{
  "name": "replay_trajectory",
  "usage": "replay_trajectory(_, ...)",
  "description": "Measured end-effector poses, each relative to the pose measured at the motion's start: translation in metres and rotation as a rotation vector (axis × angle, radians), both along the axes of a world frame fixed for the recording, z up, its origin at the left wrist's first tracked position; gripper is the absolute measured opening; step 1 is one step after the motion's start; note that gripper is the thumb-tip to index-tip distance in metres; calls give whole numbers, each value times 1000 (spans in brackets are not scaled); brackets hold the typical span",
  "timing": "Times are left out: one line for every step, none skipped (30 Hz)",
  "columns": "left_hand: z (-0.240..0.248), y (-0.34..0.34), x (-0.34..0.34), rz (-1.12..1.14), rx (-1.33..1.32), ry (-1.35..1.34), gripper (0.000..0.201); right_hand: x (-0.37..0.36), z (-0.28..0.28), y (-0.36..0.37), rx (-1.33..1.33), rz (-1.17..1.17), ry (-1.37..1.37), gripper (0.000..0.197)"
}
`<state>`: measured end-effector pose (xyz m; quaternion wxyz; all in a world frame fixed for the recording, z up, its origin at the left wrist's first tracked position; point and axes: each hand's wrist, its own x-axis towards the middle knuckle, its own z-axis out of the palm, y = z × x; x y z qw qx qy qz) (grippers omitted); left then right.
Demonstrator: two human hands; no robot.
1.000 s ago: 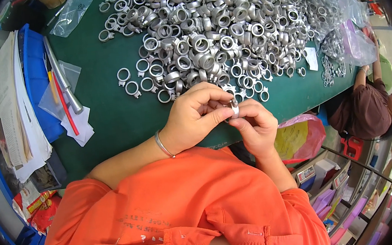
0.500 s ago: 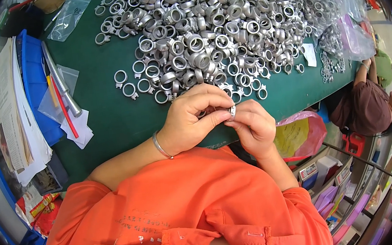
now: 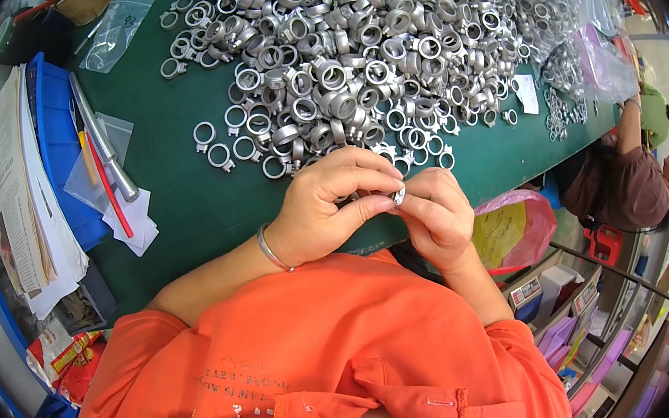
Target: The person picks up small metal rings from a large pile on a green table, rotates them by hand to check their condition, and places them into a pink container.
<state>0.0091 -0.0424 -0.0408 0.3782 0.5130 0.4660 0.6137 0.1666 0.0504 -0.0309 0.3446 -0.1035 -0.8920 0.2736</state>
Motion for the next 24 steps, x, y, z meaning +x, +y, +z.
replay_trajectory(1,0,-1,-13,-10,14,18,1,1,0,-13,15,-11,19)
replay_trajectory(1,-1,1,-20,-67,-78,18,3,5,-4,-173,-1,-25,19)
replay_trajectory(0,-3,4,-29,-122,-169,18,5,9,-9,-331,-19,-38,19)
replay_trajectory(-1,-4,6,-38,-178,-260,18,10,3,-6,-472,-9,-26,16)
replay_trajectory(-3,-4,7,-44,-161,-260,18,7,-1,-14,-968,-26,190,14)
replay_trajectory(-5,-4,7,-49,-143,-263,17,12,-1,-11,-1068,15,189,14)
replay_trajectory(-6,-4,6,-54,-126,-265,17,15,0,-8,-1168,57,187,13)
replay_trajectory(-6,-5,5,-65,-149,-237,16,15,1,-7,-1116,60,173,14)
replay_trajectory(-5,-4,6,-53,-151,-260,14,15,1,-8,-1069,61,159,15)
replay_trajectory(-5,-4,7,-40,-152,-283,13,15,2,-8,-1022,61,145,16)
replay_trajectory(-5,-3,9,-28,-154,-306,13,13,2,-10,-909,19,133,17)
replay_trajectory(-5,-4,9,-37,-177,-338,13,11,1,-13,-801,-21,122,19)
replay_trajectory(-5,-4,10,-46,-201,-369,13,9,0,-15,-692,-62,112,22)
replay_trajectory(-5,-4,10,-55,-225,-401,13,9,-3,-13,-541,-80,99,29)
replay_trajectory(-5,-4,11,-23,-218,-415,13,8,-2,-13,-500,-82,89,31)
replay_trajectory(-4,-4,13,8,-211,-429,13,6,0,-13,-459,-84,79,32)
replay_trajectory(-4,-4,13,39,-204,-443,12,5,2,-13,-417,-86,69,33)
replay_trajectory(-4,-4,13,35,-212,-452,12,5,4,-12,-384,-94,54,34)
replay_trajectory(-3,-4,12,32,-221,-462,12,6,6,-12,-369,-106,58,33)
replay_trajectory(-2,-4,12,28,-229,-471,11,6,7,-12,-354,-118,62,33)
replay_trajectory(-2,-4,12,26,-237,-481,11,6,9,-12,-339,-128,65,33)
replay_trajectory(-2,-4,12,3,-269,-498,11,6,13,-13,-313,-132,51,33)
replay_trajectory(-1,-5,12,-21,-300,-515,11,7,17,-15,-288,-136,37,33)
replay_trajectory(-1,-5,13,-44,-331,-530,12,7,20,-16,-262,-141,25,33)
